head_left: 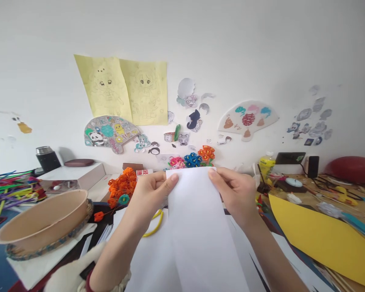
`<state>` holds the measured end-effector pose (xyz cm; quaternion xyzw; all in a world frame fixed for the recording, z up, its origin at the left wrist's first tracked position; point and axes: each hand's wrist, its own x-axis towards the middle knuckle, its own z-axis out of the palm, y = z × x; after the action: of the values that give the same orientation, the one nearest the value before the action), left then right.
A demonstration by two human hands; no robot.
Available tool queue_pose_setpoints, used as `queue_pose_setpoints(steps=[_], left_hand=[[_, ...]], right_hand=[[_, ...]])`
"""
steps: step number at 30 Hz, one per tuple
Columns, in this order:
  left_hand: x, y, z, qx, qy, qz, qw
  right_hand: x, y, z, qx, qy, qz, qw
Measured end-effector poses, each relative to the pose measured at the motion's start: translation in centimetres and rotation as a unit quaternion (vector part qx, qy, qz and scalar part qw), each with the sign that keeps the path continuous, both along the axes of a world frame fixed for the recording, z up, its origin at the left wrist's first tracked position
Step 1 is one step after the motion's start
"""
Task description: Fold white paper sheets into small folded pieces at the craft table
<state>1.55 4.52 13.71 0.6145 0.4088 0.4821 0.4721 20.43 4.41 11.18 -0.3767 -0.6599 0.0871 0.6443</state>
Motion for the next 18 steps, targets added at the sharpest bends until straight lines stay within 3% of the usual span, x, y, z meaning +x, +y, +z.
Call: queue_pose_setpoints(steps=[3,5,18], left_hand=[[0.2,0.1,-0.3,-0.081,-0.026,-0.1,0.991],[0.3,0.2,-0.6,-0.112,-0.024,-0.129,0.985],[1.7,-0.4,-2.6,-0.141,-0.013,-0.191,0.971]], right_hand=[[0.1,0.1,-0.2,0.0,0.019,-0.01,1.0],[0.2,0.1,-0.1,0.015,0.025,-0.031,0.999],[1.2,0.4,0.3,0.028,0.114,-0.055,0.991]])
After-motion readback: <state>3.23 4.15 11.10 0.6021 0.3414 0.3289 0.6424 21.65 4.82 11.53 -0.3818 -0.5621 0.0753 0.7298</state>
